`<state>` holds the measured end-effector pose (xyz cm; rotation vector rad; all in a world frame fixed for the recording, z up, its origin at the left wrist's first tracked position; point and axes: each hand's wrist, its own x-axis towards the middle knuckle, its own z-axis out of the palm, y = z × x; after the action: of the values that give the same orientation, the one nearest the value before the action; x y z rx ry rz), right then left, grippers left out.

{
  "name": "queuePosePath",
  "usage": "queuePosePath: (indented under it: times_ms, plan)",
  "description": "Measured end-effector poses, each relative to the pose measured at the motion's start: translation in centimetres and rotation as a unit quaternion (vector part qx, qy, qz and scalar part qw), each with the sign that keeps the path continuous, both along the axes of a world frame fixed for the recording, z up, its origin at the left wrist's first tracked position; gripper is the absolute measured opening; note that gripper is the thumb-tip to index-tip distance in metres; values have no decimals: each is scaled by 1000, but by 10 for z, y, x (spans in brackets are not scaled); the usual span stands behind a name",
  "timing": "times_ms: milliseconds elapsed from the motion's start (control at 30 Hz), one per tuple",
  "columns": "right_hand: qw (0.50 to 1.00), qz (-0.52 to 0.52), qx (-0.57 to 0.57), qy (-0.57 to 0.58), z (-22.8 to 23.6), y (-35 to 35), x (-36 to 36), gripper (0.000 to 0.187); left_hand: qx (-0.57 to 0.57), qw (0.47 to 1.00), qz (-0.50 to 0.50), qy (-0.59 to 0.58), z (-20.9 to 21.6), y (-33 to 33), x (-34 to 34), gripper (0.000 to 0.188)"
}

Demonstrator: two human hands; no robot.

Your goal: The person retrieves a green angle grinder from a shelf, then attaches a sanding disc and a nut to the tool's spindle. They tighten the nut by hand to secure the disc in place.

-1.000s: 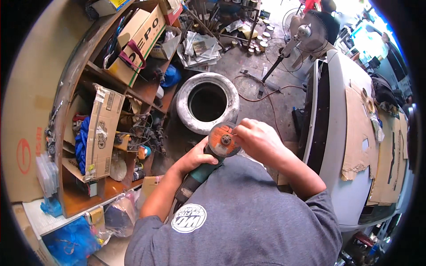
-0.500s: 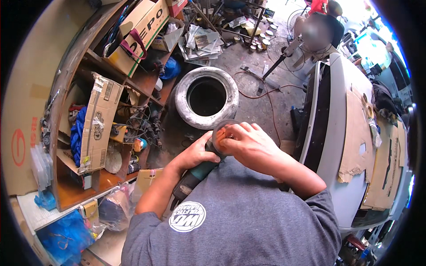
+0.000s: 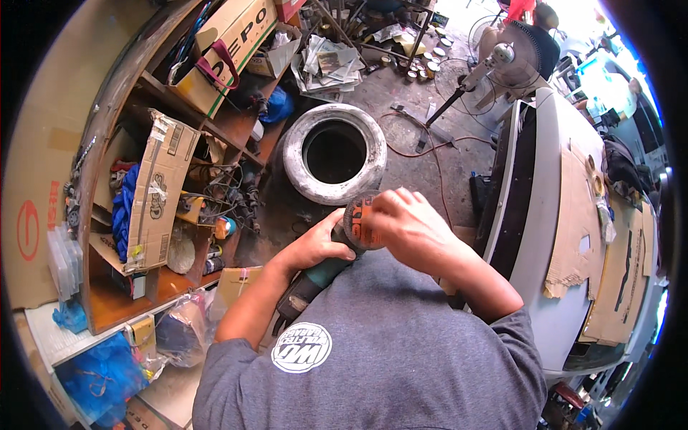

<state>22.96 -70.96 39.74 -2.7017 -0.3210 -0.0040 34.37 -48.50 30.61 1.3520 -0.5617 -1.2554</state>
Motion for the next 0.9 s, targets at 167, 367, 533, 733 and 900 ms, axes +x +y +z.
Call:
queuePosePath:
  times_ms: [167, 367, 533, 733, 900]
  plan:
    - [999, -31, -21, -12, 2, -1, 0, 40, 7, 1000, 4, 14, 6, -2, -1, 90]
    - [999, -20, 24, -29, 8, 2, -1, 37, -3, 1000, 13, 18, 1, 0, -4, 90]
    - [999, 26, 28, -15, 7, 5, -5, 20, 9, 1000, 2, 23, 7, 0, -3, 90]
    - [997, -49, -48, -22, 7, 8, 3, 29, -1, 1000, 5, 15, -2, 2, -1, 92]
    - [998, 40, -27, -44, 5, 7, 5, 24, -8, 1000, 9, 27, -6, 2, 1, 92]
